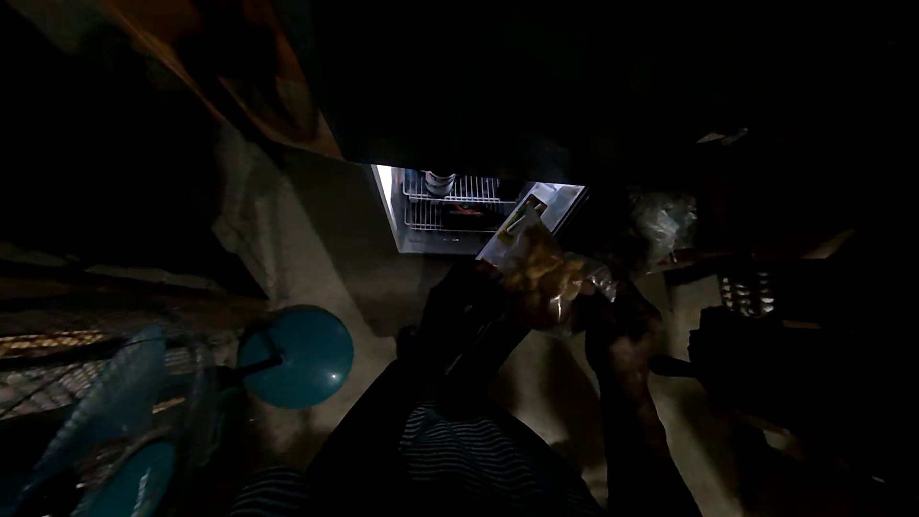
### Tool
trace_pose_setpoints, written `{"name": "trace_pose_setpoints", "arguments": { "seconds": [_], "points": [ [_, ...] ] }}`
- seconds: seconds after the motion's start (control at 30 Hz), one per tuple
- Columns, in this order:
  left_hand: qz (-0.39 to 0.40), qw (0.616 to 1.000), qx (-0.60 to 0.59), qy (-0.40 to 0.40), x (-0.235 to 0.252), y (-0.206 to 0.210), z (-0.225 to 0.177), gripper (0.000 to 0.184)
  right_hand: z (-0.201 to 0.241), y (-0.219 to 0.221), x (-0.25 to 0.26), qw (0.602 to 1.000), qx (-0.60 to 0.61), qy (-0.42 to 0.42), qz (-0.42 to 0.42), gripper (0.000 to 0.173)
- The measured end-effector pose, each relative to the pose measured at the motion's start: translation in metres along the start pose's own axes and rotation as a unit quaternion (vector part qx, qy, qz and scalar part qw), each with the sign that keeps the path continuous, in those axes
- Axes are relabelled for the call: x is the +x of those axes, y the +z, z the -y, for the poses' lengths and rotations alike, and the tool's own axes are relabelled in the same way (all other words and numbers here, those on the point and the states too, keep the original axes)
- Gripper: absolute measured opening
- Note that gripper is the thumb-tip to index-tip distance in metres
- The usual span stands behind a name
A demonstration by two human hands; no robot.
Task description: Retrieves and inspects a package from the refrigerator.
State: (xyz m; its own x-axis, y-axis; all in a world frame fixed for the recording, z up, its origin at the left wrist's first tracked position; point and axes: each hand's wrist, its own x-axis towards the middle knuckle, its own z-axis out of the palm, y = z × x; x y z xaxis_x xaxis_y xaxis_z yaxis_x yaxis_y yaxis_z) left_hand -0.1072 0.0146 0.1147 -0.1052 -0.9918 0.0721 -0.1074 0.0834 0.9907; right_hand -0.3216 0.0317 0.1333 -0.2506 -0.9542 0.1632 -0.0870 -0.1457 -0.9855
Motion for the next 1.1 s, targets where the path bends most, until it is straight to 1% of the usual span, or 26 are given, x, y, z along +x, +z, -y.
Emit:
{"name": "trace_pose_setpoints", "arguments": {
  "seconds": [0.1,0.2,0.33,0.43,0.63,0.73,0.87,0.93,1.03,1.1],
  "points": [
    [0.000,0.998,-0.056,0.008,0.001,0.000,-0.002,0.028,0.007,-0.001,-0.001,1.000,-0.004,-0.028,0.009,0.014],
    [0.002,0.997,-0.078,-0.003,0.003,0.002,-0.004,0.027,0.012,-0.002,-0.001,0.999,0.005,-0.040,-0.007,0.015],
    [0.014,0.998,-0.057,0.014,0.005,0.003,-0.009,0.025,0.018,-0.002,-0.002,0.999,-0.003,-0.039,-0.032,0.019],
    [0.015,0.997,-0.065,0.030,0.005,0.003,-0.008,0.027,0.020,-0.002,-0.003,0.999,-0.009,-0.044,-0.031,0.020],
    [0.001,0.999,-0.034,0.038,0.003,-0.002,-0.007,0.025,0.020,0.005,-0.003,0.998,-0.009,-0.061,-0.023,0.021],
    [0.006,0.997,-0.069,0.032,0.002,-0.005,-0.005,0.027,0.021,0.008,-0.002,0.997,-0.025,-0.073,-0.025,0.020],
    [0.004,0.995,-0.086,0.054,0.000,-0.008,-0.004,0.027,0.022,0.009,-0.002,0.996,-0.041,-0.079,-0.013,0.015],
    [-0.007,0.995,-0.078,0.055,-0.001,-0.010,-0.006,0.028,0.023,0.010,-0.002,0.997,-0.020,-0.070,0.001,0.016],
    [-0.005,0.993,-0.087,0.085,-0.002,-0.013,-0.004,0.027,0.021,0.009,-0.001,0.997,0.006,-0.072,0.036,0.017],
    [-0.008,0.993,-0.085,0.079,-0.004,-0.014,-0.005,0.025,0.019,0.006,-0.001,0.996,0.019,-0.072,0.050,0.018]
  ]
}}
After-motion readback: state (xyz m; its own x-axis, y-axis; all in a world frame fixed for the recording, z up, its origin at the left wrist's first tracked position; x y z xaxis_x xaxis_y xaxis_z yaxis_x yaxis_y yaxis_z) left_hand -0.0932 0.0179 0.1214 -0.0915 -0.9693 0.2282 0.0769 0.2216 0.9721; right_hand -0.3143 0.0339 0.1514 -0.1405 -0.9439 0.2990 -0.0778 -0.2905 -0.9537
